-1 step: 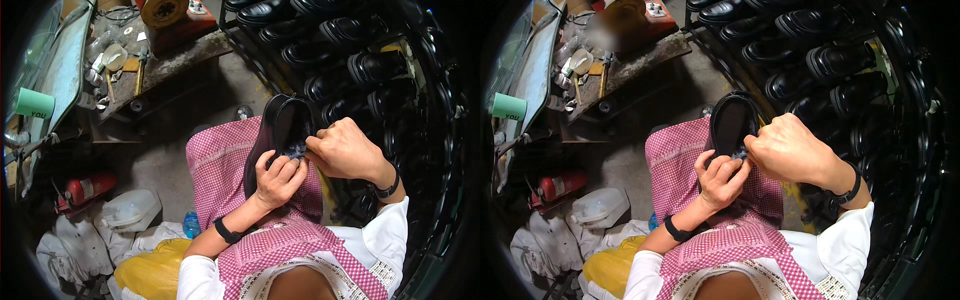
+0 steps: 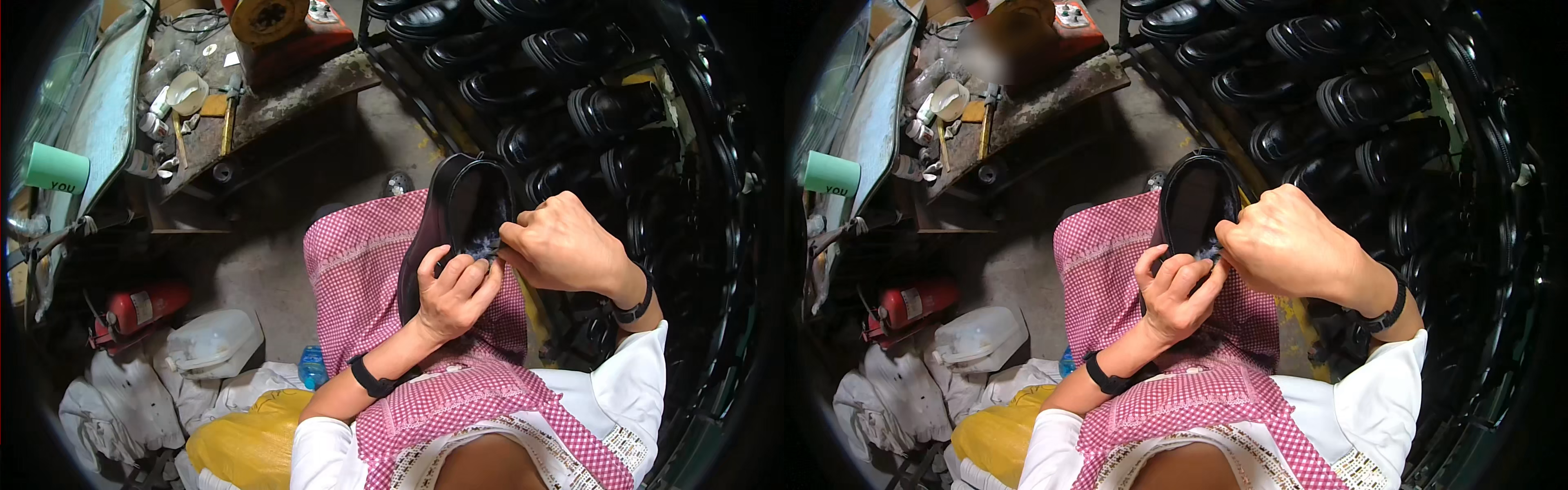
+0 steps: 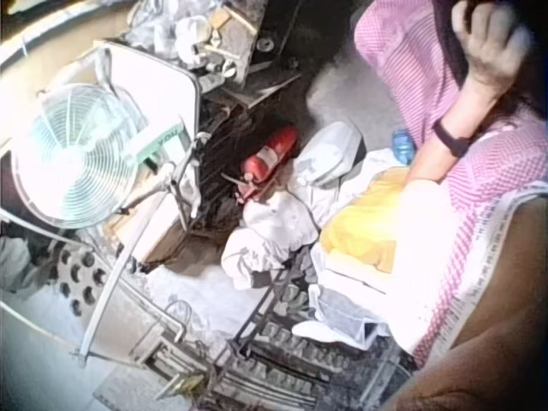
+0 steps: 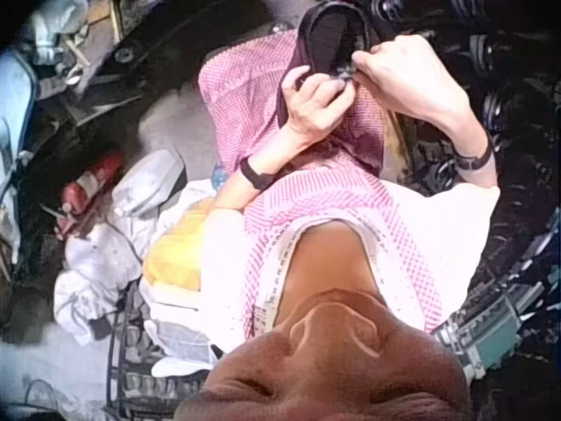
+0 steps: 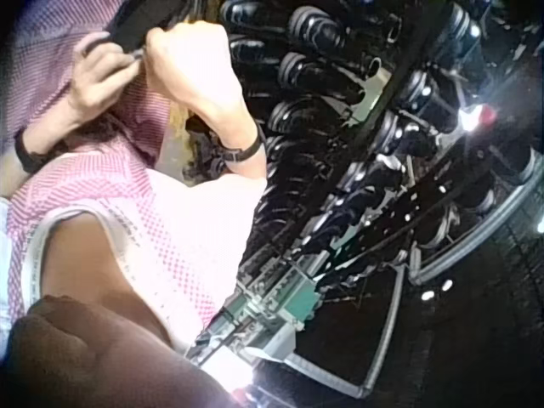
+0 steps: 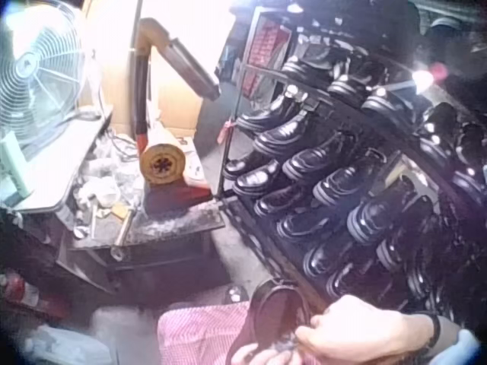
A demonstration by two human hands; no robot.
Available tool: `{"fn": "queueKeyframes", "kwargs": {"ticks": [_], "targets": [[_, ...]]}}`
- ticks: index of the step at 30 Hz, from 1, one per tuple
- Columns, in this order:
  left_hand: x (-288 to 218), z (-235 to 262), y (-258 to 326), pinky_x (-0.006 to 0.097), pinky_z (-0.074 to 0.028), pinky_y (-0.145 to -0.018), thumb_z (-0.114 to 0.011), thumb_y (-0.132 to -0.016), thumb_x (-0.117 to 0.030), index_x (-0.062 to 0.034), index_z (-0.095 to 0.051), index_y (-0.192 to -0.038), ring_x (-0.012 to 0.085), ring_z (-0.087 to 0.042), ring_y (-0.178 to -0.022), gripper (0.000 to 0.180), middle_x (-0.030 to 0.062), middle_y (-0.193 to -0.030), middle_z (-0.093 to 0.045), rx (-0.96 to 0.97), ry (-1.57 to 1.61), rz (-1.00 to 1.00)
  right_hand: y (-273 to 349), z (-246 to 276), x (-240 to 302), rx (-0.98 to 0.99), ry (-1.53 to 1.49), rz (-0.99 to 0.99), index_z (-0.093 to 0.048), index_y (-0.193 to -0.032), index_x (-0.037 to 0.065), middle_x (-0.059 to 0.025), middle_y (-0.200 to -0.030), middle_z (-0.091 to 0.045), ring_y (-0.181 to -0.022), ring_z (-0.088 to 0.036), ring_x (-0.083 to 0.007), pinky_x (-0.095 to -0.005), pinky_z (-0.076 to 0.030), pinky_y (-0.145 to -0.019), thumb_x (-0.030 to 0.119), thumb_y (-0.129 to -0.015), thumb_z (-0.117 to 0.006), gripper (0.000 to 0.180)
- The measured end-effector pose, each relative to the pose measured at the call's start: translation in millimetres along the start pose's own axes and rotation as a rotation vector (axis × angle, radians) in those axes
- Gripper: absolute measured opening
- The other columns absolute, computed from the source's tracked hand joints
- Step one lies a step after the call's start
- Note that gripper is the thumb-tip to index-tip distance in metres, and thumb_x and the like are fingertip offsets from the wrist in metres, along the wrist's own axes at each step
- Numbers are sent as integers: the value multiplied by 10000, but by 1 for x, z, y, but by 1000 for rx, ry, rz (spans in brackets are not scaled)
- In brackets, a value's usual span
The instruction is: Inspecting finished black shoes and using tweezers to remove excess thread or residue from the interior and exterior surfaces.
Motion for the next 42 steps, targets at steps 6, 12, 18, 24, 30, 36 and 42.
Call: {"fn": "queueKeyframes", "kwargs": {"ticks": [6, 12, 18, 24, 30, 36, 42], "targets": [[-1, 0, 0, 414, -349, -890, -651, -648, -98, -113, -692, -848, 136, -554, -743, 204, -3, -800, -581, -1, -5, -9, -2, -1, -1, 30, -29, 34, -535, -605, 31, -101, -521, -564, -490, -577, -276, -348, -415, -453, 182, -708, -687, 238], [0, 0, 0, 413, -348, -891, -648, -647, -91, -115, -694, -862, 133, -551, -737, 221, -6, -797, -580, 2, -8, -8, 1, 1, -2, -5, -11, 31, -523, -606, 40, -101, -524, -562, -493, -578, -268, -349, -398, -442, 187, -718, -686, 246], [4, 1, -2, 413, -349, -890, -652, -630, -71, -111, -695, -881, 130, -546, -726, 258, -13, -772, -560, -14, 20, 5, 10, 11, -7, -286, -230, -44, -529, -645, 25, -89, -534, -545, -497, -579, -263, -332, -415, -427, 115, -753, -664, 196], [16, 9, -4, 388, -352, -860, -676, -705, -91, -77, -676, -898, 151, -528, -683, 194, -10, -743, -537, -27, 25, 57, 21, 18, -34, -627, -722, -341, -637, -946, -17, -32, -718, -627, -636, -583, -53, -197, -448, -555, 26, -761, -701, 200], [46, 16, -20, 367, -345, -770, -690, -730, -136, -29, -637, -852, 190, -487, -601, 170, 28, -716, -562, 120, -111, 217, 21, -29, -82, -847, -1250, -570, -636, -1019, 31, -17, -785, -637, -650, -549, -23, -145, -366, -536, 115, -828, -661, 210], [94, 64, 2, 351, -340, -723, -691, -752, -94, -9, -618, -771, 208, -469, -559, 113, 58, -618, -523, -60, 113, 475, -44, -95, -109, -755, -1757, -438, -431, -1308, 7, -111, -1090, -594, -649, -521, -58, -178, -399, -549, 11, -810, -585, 521], [138, 146, 60, 183, -367, -622, -549, -908, -82, -45, -577, -814, 23, -450, -682, 105, -43, -766, -546, -594, 591, 1044, -162, -135, -118, -329, -1774, -379, -531, -1216, -10, -89, -1009, -625, -799, -620, -130, -226, -511, -676, -29, -788, -612, 436]]}}
Point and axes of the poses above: each hand's wrist, its own y-axis away from the middle knuckle, its own z-axis out of the back of the hand, x = y × z, the point moved 5 cm from there along -y, towards the middle knuckle
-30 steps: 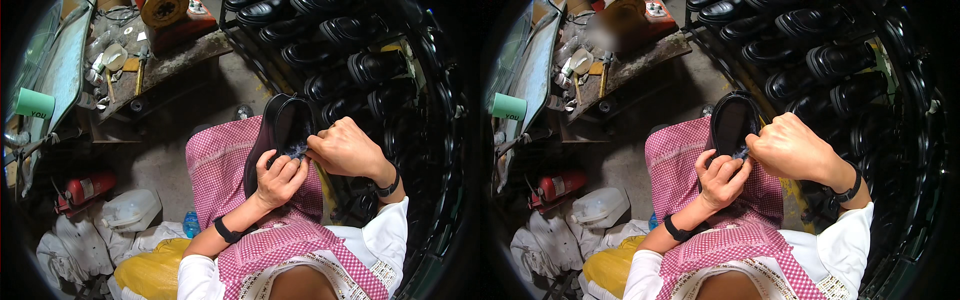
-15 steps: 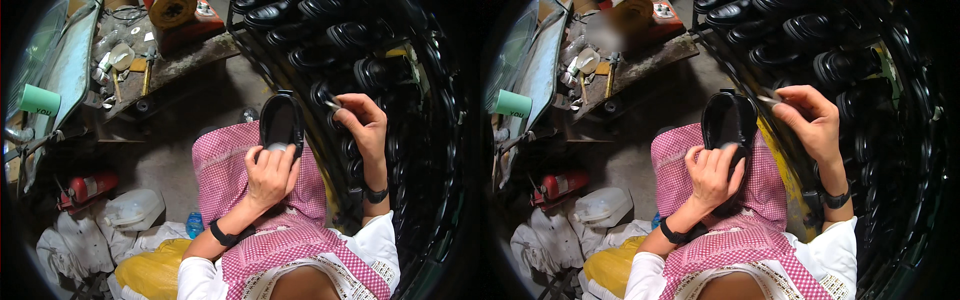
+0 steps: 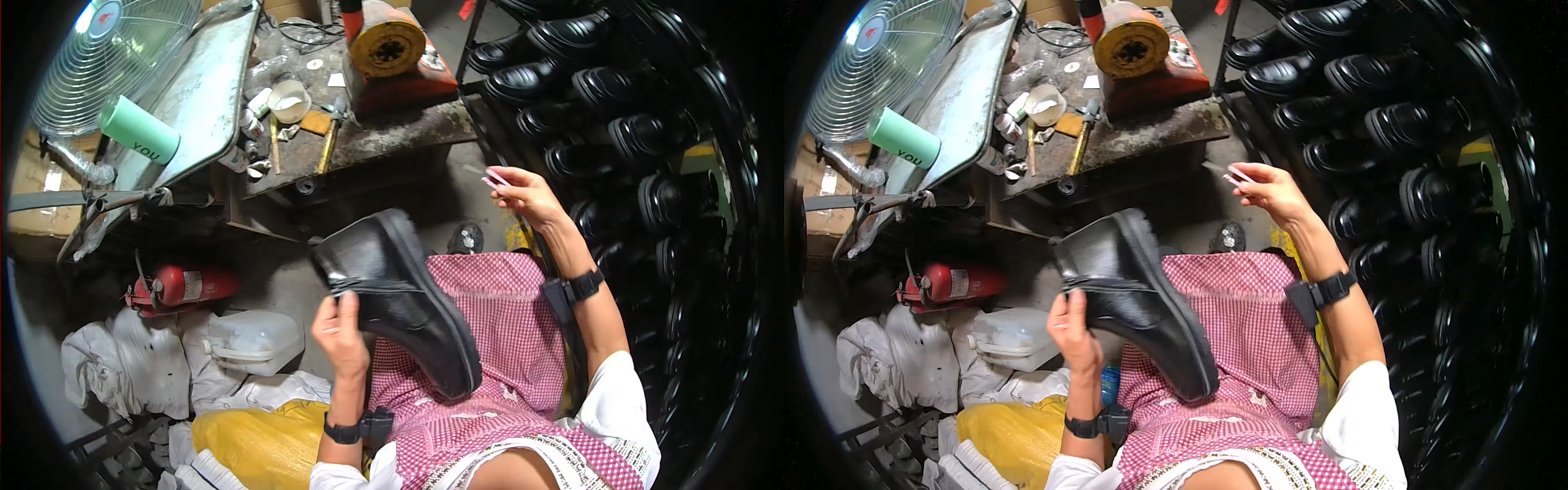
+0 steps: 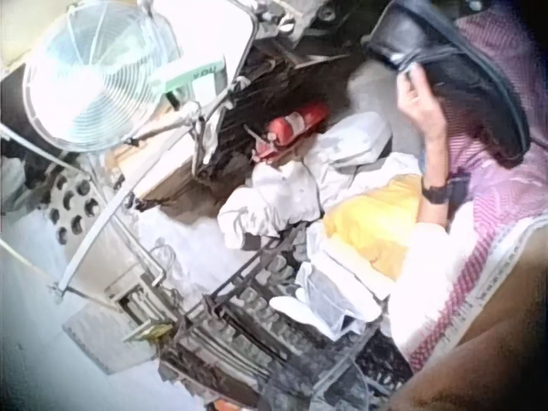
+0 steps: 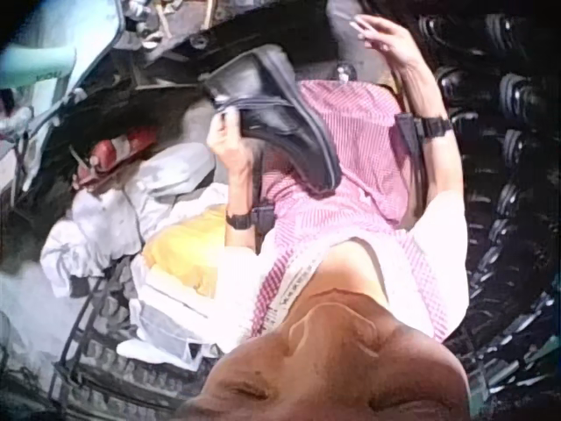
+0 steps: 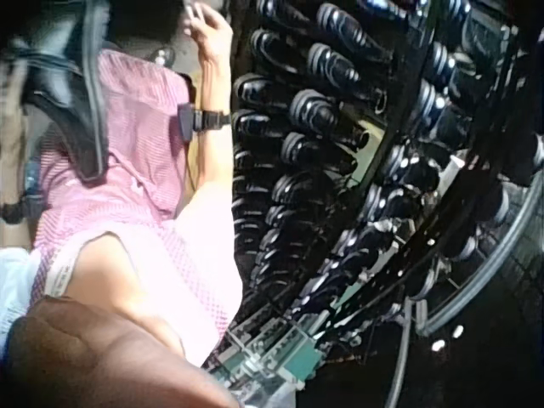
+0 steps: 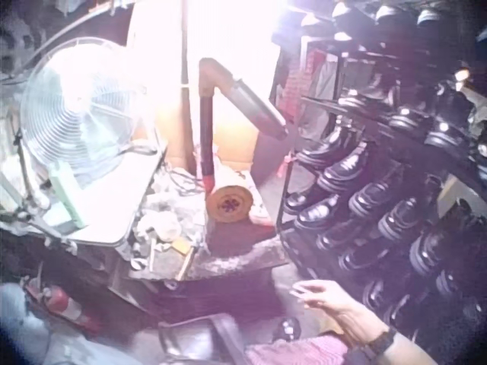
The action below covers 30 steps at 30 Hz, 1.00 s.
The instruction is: Inspecting finished black shoes and using tweezers to remove excess thread or residue from the interior and exterior surfaces.
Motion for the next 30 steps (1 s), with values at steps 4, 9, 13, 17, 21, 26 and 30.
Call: {"fn": "queueKeyframes", "kwargs": {"ticks": [4, 9, 13, 17, 21, 26, 30], "targets": [[-19, 50, -8, 221, -436, -729, -536, -915, -121, -17, -619, -921, 87, -557, -777, 133, 24, -872, -624, -269, 160, -22, -75, -48, -2, 134, 101, -53, -546, -1192, -17, -81, -979, -628, -798, -613, -126, -241, -516, -693, -7, -818, -586, 376], [-30, 69, -10, 216, -415, -720, -535, -911, -108, -11, -610, -875, 78, -526, -764, 128, 15, -847, -610, -434, 19, -131, -140, -104, -19, 175, 92, -97, -541, -1186, -10, -69, -995, -626, -833, -613, -133, -249, -508, -729, 16, -820, -588, 370], [-29, 74, -23, 201, -367, -647, -551, -903, -95, -55, -547, -748, 44, -457, -703, 160, -24, -763, -544, -513, -89, -163, -171, -137, 4, 61, 192, 88, -500, -1248, -19, -100, -1157, -581, -1027, -548, -172, -314, -443, -875, 145, -813, -642, 486], [-25, 81, -30, 207, -385, -668, -572, -898, -121, -64, -573, -771, 57, -493, -720, 140, -19, -789, -571, -595, 11, -107, -141, -158, 24, 178, 247, 278, -449, -1297, -13, -117, -1276, -510, -1170, -470, -184, -308, -359, -992, 233, -845, -639, 548], [-15, 73, -37, 233, -440, -728, -582, -892, -146, -21, -607, -869, 101, -561, -783, 129, 30, -853, -617, -607, 121, -55, -28, -163, 31, 584, 190, 215, -380, -1351, 31, -108, -1305, -474, -1226, -428, -195, -342, -313, -1044, 232, -866, -624, 579], [-15, 38, -36, 248, -450, -748, -558, -904, -166, -38, -605, -922, 124, -577, -823, 138, 44, -924, -624, -515, 142, -82, 68, -142, 13, 625, 391, 158, -195, -1436, 55, -203, -1366, -388, -1298, -354, -272, -371, -280, -1068, 249, -659, -807, 1007], [-15, 17, -22, 235, -444, -737, -539, -917, -136, -29, -601, -916, 97, -567, -821, 124, 34, -909, -623, -431, 172, -162, 103, -132, 2, 305, 511, 253, -217, -1418, 22, -239, -1326, -427, -1229, -450, -297, -364, -356, -1024, 233, -627, -838, 1028]]}}
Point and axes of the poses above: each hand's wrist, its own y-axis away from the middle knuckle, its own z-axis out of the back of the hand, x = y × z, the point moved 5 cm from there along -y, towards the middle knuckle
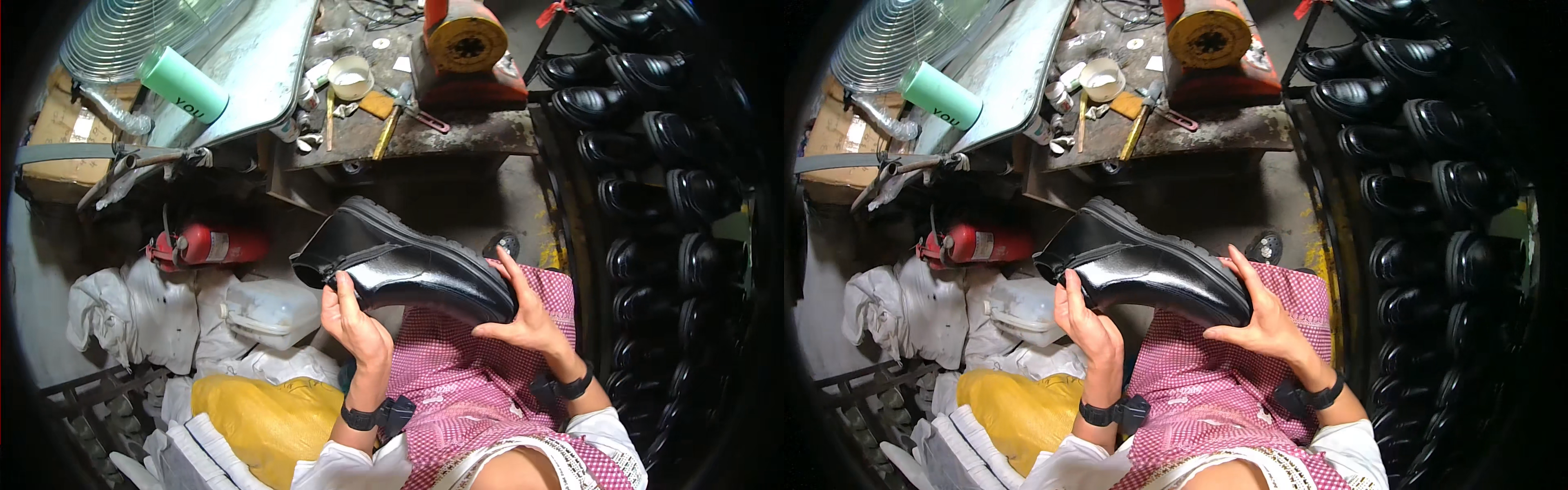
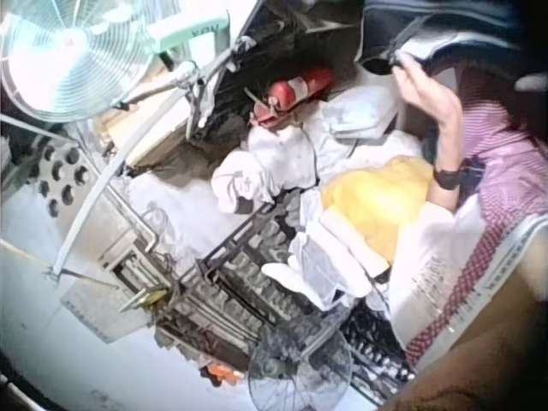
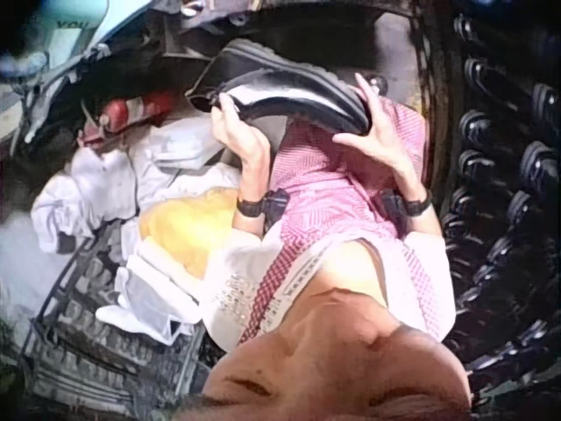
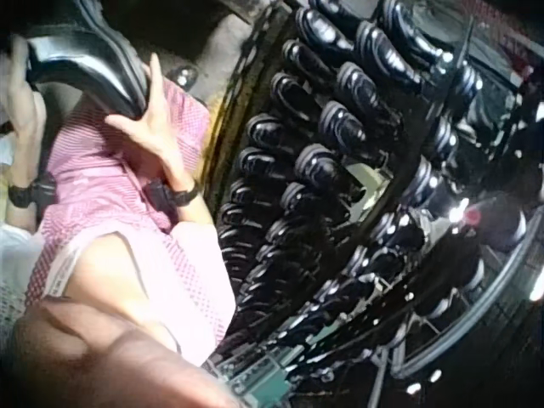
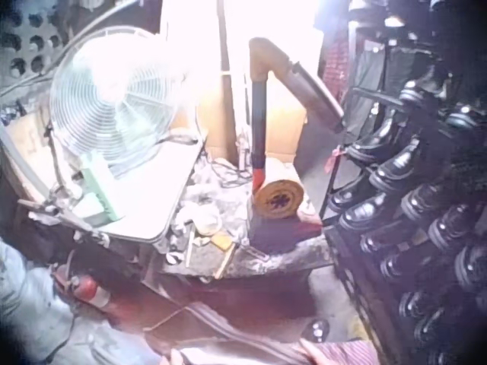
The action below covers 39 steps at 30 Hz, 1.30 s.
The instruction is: Inspecting finished black shoes and using tweezers to remove excess thread or residue from the interior and exterior surfaces.
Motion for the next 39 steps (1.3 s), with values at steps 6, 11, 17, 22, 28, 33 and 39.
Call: {"fn": "queueKeyframes", "kwargs": {"ticks": [6, 11, 17, 22, 28, 33, 39], "targets": [[-14, -10, 34, 221, -433, -743, -545, -901, -93, -35, -593, -881, 83, -558, -801, 78, 33, -891, -620, 116, 14, 5, 53, 3, 0, -316, 129, 183, -429, -1287, -35, -212, -1138, -588, -1043, -600, -290, -328, -461, -908, 102, -619, -813, 783], [-16, -8, 57, 178, -355, -668, -543, -891, -60, -37, -592, -875, 25, -451, -720, 56, -35, -791, -559, 252, 27, 127, 95, 17, 36, -541, 529, 575, -501, -1177, -38, -251, -1080, -600, -953, -632, -358, -364, -518, -808, 42, -599, -789, 651], [-21, -18, 84, 172, -343, -662, -548, -895, -88, -34, -604, -909, 15, -436, -726, 79, -58, -801, -545, 389, 24, 128, 145, 25, 43, -656, 705, 656, -479, -1192, 97, -271, -1156, -553, -910, -635, -370, -387, -529, -742, 63, -608, -773, 655], [-16, -16, 94, 186, -377, -727, -535, -907, -111, -10, -615, -996, 33, -480, -778, 156, -27, -882, -593, 504, -43, 209, 167, 28, 45, -712, 741, 664, -494, -1185, 74, -265, -1120, -576, -919, -631, -378, -393, -521, -772, 37, -606, -769, 642], [-35, -17, 103, 267, -456, -797, -436, -931, -132, 45, -568, -1076, 141, -589, -818, 263, 94, -858, -640, 462, -10, -20, 177, 36, -6, -887, -151, 94, -529, -1190, -31, -170, -1084, -615, -973, -612, -237, -307, -460, -884, 11, -665, -728, 562], [-31, -15, 96, 257, -472, -746, -442, -935, -129, 23, -565, -1076, 134, -591, -752, 241, 89, -824, -631, 533, -118, 19, 190, 33, -60, -827, -991, -119, -504, -1220, -37, -123, -1133, -596, -1018, -583, -197, -297, -442, -928, 2, -748, -630, 491], [16, 1, 98, 245, -487, -657, -457, -930, -105, 26, -602, -1012, 132, -600, -693, 212, 73, -757, -631, 659, -341, 58, 203, 31, -73, -841, -1309, -24, -500, -1234, -4, -108, -1222, -547, -1146, -507, -239, -353, -391, -1006, 89, -786, -629, 475]]}}
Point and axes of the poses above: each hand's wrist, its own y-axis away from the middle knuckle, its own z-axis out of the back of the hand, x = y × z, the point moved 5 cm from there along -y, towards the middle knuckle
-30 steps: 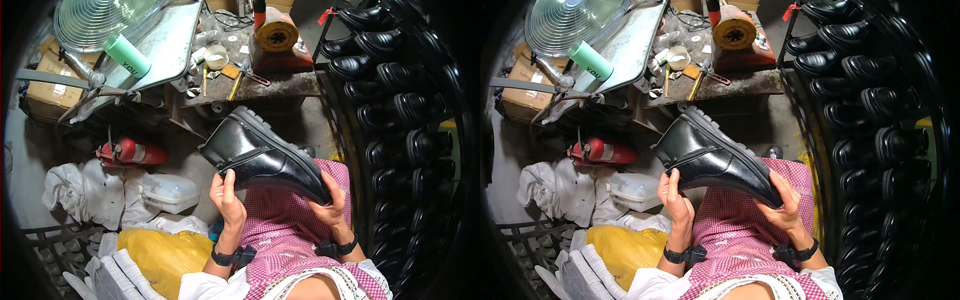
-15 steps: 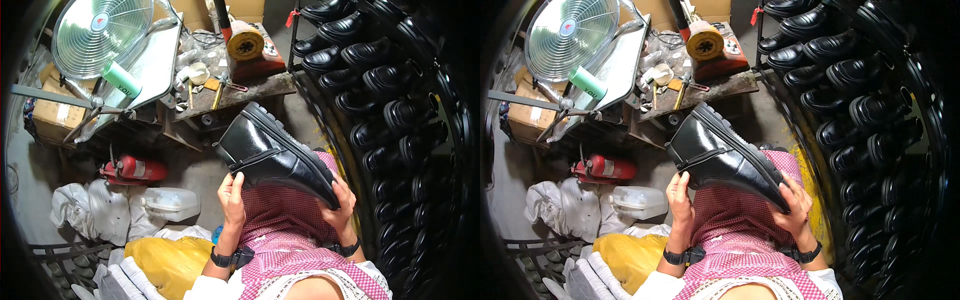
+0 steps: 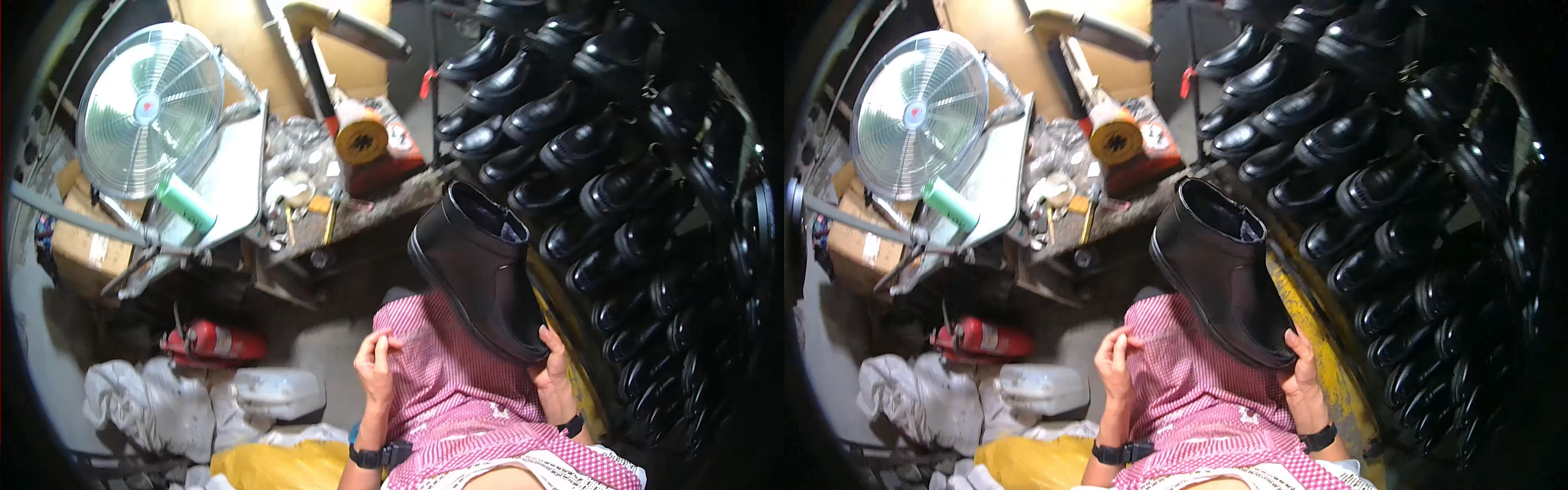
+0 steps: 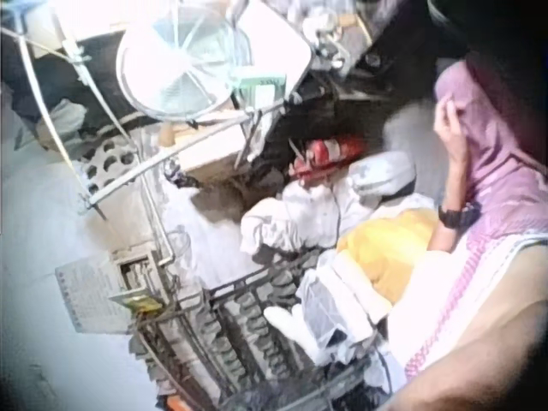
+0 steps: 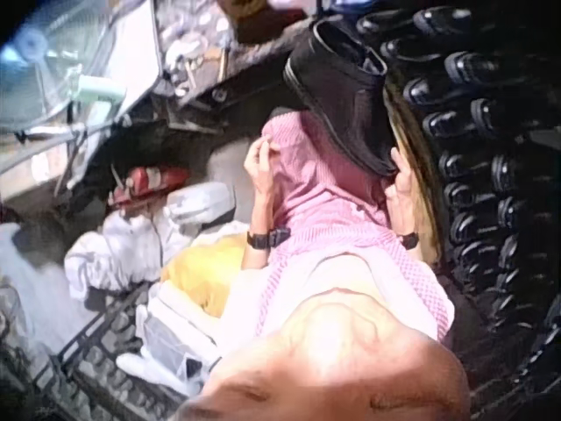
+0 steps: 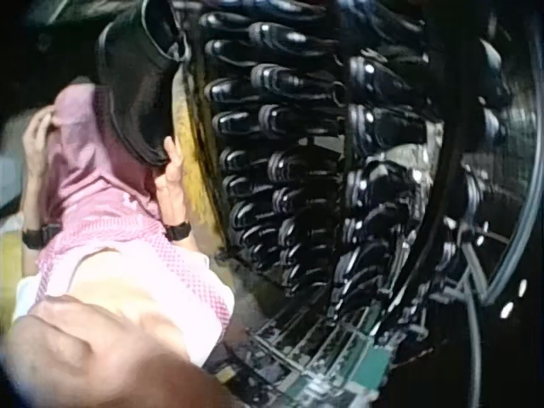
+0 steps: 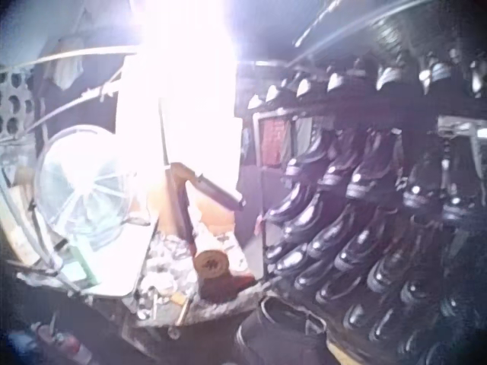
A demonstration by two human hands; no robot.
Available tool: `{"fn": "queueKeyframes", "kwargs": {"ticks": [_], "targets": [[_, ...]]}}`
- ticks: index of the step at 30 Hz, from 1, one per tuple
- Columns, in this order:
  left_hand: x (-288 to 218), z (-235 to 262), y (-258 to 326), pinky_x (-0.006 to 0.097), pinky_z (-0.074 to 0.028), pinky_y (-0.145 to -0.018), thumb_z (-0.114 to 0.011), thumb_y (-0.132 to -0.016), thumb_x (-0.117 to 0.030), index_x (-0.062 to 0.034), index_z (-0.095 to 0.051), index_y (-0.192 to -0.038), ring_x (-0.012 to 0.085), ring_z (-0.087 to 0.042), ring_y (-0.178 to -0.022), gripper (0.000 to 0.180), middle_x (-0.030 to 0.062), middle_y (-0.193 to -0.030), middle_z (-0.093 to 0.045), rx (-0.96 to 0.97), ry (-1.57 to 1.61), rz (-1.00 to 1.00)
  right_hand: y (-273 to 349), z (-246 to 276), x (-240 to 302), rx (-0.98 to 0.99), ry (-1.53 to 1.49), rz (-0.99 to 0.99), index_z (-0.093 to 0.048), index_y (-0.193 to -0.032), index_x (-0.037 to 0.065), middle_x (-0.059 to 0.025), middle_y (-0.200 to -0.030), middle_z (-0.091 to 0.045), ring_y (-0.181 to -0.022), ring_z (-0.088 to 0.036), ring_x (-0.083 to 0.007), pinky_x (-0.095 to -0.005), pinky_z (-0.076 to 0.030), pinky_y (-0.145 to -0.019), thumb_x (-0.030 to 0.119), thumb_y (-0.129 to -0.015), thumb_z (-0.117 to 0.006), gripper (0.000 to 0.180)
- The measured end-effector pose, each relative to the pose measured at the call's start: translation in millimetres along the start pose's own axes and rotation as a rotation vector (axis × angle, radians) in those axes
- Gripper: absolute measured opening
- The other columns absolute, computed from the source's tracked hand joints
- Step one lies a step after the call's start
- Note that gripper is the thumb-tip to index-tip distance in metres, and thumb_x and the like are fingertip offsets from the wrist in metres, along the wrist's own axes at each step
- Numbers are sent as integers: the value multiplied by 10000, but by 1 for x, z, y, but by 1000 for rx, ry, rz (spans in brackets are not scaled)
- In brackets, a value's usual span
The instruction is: Inspecting finished black shoes and using tweezers to remove excess thread or residue from the interior and exterior surfaces.
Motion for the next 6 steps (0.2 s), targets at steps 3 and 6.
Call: {"fn": "queueKeyframes", "kwargs": {"ticks": [3, 6], "targets": [[39, -1, -3, 231, -499, -642, -464, -937, -92, 29, -607, -995, 114, -601, -670, 196, 70, -741, -638, 55, -3, 73, -10, 6, 2, 31, -133, 51, -515, -1221, 39, -110, -1227, -551, -1132, -526, -260, -425, -411, -1001, 116, -776, -655, 473], [57, -8, -3, 243, -518, -669, -492, -931, -108, 24, -608, -1009, 116, -607, -675, 193, 80, -754, -647, 135, -21, 98, -2, -17, 10, 72, -180, 67, -517, -1236, 86, -105, -1239, -547, -1141, -521, -279, -438, -404, -1007, 268, -714, -732, 593]]}}
Point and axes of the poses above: each hand's wrist, its own y-axis away from the middle knuckle, its own z-axis out of the back of the hand, x = y × z, the point moved 5 cm from there along -y, towards the middle knuckle
